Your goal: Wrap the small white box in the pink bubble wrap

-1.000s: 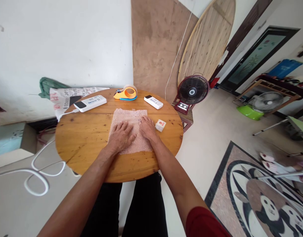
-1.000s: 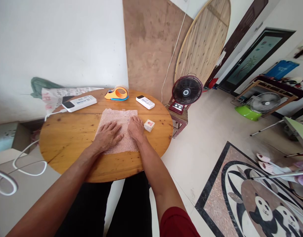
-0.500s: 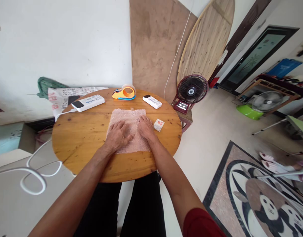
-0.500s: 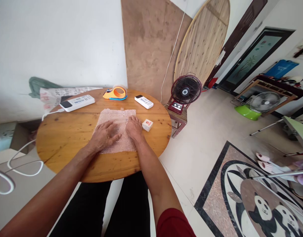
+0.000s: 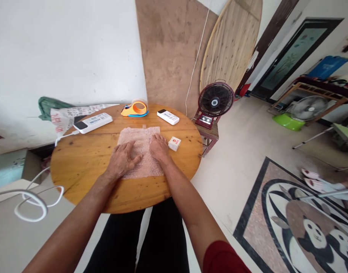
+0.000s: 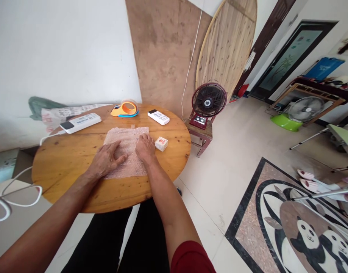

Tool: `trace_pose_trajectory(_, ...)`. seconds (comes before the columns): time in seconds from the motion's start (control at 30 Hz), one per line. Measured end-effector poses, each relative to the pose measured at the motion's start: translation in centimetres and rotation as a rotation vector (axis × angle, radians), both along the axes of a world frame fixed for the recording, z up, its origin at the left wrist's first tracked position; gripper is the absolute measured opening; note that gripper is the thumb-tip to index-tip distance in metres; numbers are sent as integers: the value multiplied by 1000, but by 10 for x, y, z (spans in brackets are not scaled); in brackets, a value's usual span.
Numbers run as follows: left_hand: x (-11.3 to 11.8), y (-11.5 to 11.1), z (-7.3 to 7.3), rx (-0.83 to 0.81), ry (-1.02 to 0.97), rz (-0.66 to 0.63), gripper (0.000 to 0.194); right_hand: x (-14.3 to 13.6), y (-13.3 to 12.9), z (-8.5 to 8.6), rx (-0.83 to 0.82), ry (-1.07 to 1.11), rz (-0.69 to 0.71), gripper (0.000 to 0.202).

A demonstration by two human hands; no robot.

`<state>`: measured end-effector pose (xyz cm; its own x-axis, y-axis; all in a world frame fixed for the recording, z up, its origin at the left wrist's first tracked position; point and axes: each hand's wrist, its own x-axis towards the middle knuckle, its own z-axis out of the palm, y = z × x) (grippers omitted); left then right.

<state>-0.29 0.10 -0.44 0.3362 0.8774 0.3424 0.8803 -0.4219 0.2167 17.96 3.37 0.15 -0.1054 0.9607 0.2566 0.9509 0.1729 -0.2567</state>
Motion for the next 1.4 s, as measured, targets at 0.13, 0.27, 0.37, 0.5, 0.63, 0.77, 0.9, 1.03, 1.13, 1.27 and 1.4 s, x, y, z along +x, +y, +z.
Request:
trace_pose_trajectory(0.13,3,-4,5,-30,41,35,69,0,-1,3,-15,-1,11,33)
trace_pose_trajectory(0.27,4,-3,5,-53,58,55,66,1,-3,7,-35,-6,14,34)
trace_pose_trajectory(0.37,3,-2,6,-76,57,52,66,2,-4,8,-30,6,9,35)
trace_pose_trajectory(0.5,2,0,8,-129,25,46,70,4,-3,6,-19,3,25,37)
trace_pose_trajectory(0.63,1,1,9,-178,-14,48,72,4,-1,4,-33,-12,24,42)
trace_pose_trajectory(0.77,-1,1,9,-197,-72,36,71,4,2,3,-59,-5,4,44)
trace_pose_trajectory(0.9,-1,1,9,-184,-117,25,69,4,2,2,-51,0,-9,44)
trace_pose_trajectory(1.03,0,0,10,-163,-149,25,65,3,0,2,-26,-33,-5,43)
trace_pose_trajectory(1.13,0,-1,11,-153,-155,25,64,2,-1,3,-35,-63,-8,43)
trace_pose_trajectory(1.27,0,0,10,-145,-150,12,64,2,-3,5,-27,-78,-6,43)
trace_pose_trajectory(1.4,-1,1,8,-149,-141,8,64,2,-2,5,-17,-60,-10,42)
